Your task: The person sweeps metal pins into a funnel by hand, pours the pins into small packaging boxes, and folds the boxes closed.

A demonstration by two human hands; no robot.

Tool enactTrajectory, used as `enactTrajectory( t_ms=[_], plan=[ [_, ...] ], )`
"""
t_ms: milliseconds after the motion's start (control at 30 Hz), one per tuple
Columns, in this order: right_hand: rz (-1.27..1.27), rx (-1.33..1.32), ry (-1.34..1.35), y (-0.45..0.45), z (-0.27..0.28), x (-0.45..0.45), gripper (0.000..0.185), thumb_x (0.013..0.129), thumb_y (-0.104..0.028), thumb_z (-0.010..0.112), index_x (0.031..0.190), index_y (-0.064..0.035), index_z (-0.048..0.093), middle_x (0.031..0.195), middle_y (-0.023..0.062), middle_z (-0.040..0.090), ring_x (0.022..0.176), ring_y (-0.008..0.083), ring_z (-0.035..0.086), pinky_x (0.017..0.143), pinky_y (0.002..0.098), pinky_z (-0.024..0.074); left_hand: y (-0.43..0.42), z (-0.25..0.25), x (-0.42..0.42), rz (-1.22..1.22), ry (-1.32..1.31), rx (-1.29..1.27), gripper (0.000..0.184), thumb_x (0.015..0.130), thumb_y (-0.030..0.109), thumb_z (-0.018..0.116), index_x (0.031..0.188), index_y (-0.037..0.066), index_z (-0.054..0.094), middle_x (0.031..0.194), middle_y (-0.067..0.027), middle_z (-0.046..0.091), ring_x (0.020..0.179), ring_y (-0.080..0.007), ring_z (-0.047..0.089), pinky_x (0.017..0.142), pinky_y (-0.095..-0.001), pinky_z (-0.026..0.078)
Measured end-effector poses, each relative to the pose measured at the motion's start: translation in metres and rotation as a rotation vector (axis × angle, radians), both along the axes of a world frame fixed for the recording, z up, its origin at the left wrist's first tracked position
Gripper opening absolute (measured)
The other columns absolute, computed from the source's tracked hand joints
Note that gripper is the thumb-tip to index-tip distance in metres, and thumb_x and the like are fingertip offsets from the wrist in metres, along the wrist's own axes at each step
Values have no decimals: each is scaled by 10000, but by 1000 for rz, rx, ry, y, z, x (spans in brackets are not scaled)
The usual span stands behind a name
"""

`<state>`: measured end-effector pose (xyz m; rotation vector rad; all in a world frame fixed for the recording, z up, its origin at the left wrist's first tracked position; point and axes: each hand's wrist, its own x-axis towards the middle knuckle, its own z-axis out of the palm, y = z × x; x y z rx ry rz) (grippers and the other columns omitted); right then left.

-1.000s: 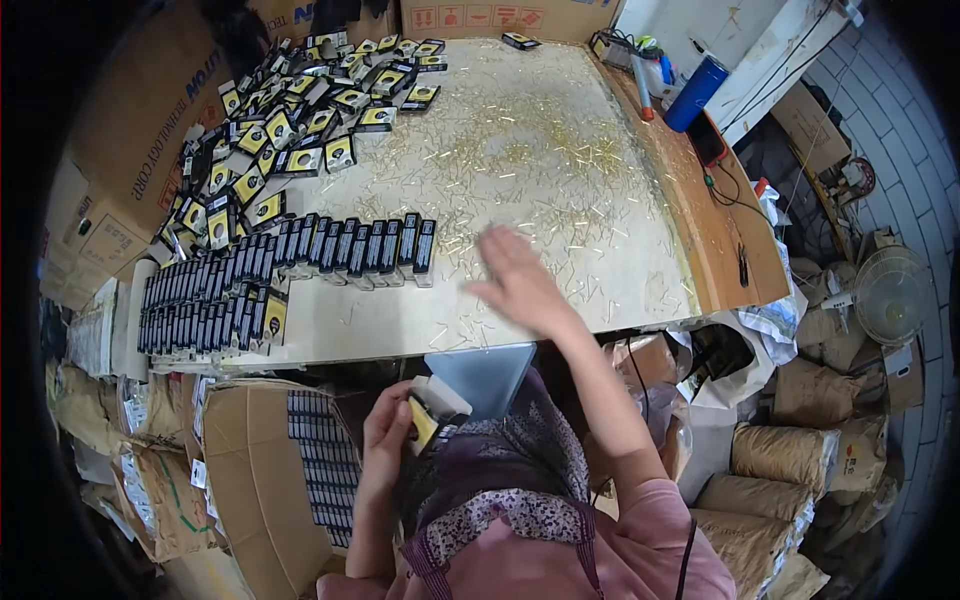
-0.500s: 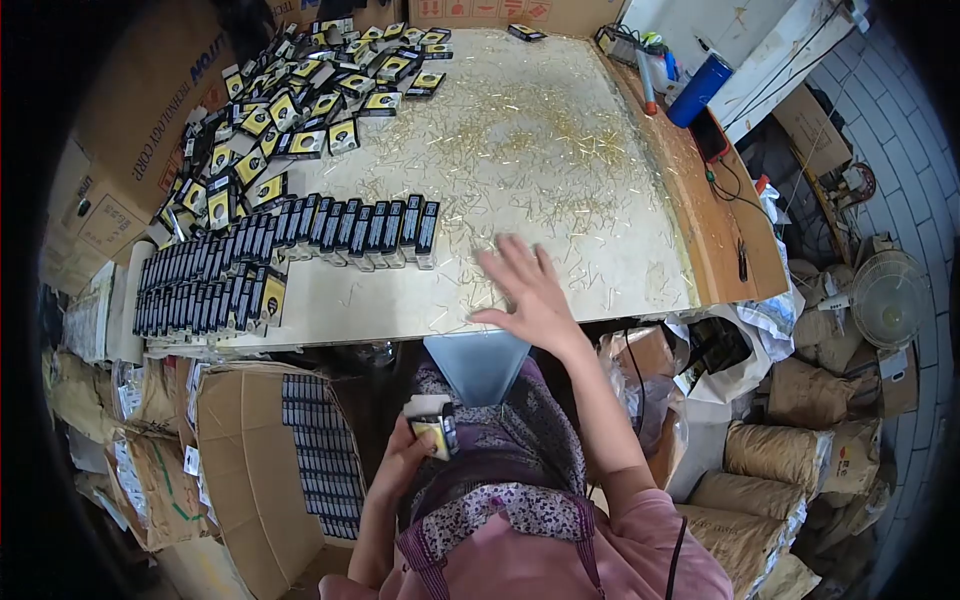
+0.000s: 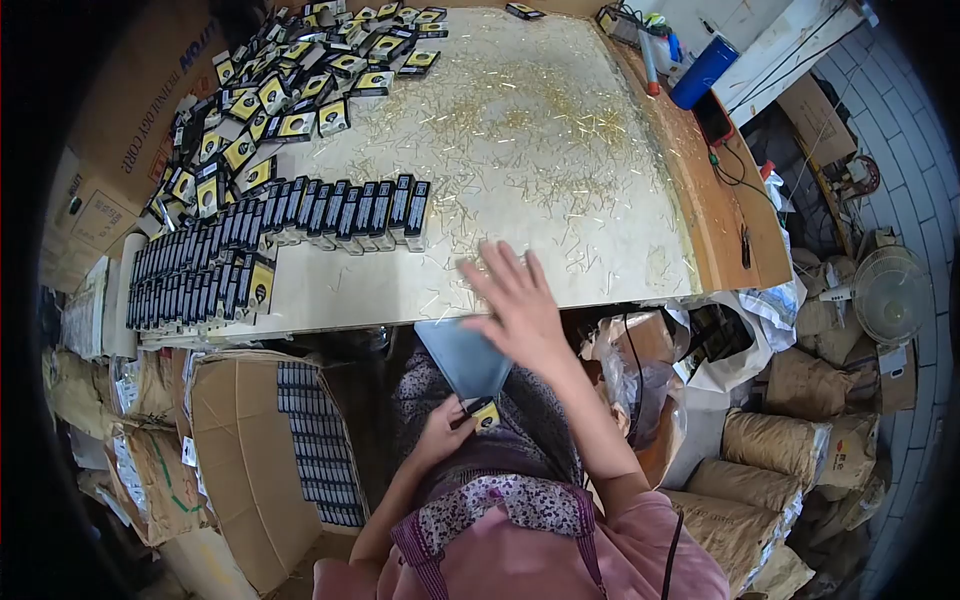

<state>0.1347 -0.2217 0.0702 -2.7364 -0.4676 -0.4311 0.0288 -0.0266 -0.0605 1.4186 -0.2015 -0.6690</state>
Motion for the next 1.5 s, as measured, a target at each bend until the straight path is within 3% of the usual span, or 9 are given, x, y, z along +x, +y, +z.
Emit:
enactTrajectory(
  t_ms=[333,433,533,733,867,967,1233,1333,1500],
  plan=[
    [-60,45,-66,21,-22,-31,695,744,-472,640,1313,-119,454,1358,138,413,1253,312,375,1020,507,235,4,7,2,127,30,-62,319,824,-51,615,1130,-71,527,1064,-87,628,996,-138,590,875,-262,468],
    [3,104,-89,16,-26,-41,572,768,-387,652,1247,-102,521,1294,132,478,1208,307,432,1004,485,267,1,20,-1,120,83,-190,367,822,-49,620,1168,-59,501,1090,-78,618,1001,-127,585,873,-263,469],
    [95,299,-218,7,-43,-61,341,713,-74,565,1045,-83,639,1145,101,573,1077,270,540,967,444,329,2,29,-1,84,139,-152,408,821,-45,624,1202,-50,478,1111,-76,611,1002,-123,582,877,-259,467],
    [-116,466,-153,1,-62,-106,220,668,38,581,864,-46,637,882,100,540,884,298,498,830,412,371,-3,36,1,94,120,-120,411,809,-46,641,1192,-57,494,1093,-71,621,1001,-112,577,879,-255,465],
    [-30,428,207,1,-72,-129,373,771,-257,698,1090,-105,579,1111,148,467,961,307,459,871,416,340,-3,47,4,99,178,-106,350,836,14,632,1166,-36,528,1026,-54,640,920,-85,581,818,-238,467],
    [7,560,455,3,-77,-143,326,786,-175,676,1088,-89,589,1148,153,483,1023,336,509,827,407,446,4,38,5,131,203,56,255,869,94,605,1097,-17,581,922,-19,642,818,-52,558,731,-216,450],
    [-100,579,235,16,-64,-134,234,784,-40,634,1017,-25,614,958,110,592,889,299,583,755,380,486,-14,20,1,274,84,-79,179,882,82,585,1024,-25,610,877,-1,640,753,-37,544,672,-206,449],
    [-11,328,-202,15,-46,-95,330,725,-88,699,1043,-43,623,1045,97,591,979,291,563,846,425,419,-11,20,2,275,94,1,167,884,68,581,1018,-28,606,866,13,627,731,-32,532,645,-200,440],
    [152,201,-103,19,-22,-35,352,772,-103,633,1112,-25,586,1246,131,521,1152,298,507,970,455,370,-9,12,-1,257,57,-9,154,879,65,581,1000,-28,609,848,8,625,728,-25,528,638,-195,435]
  ],
)
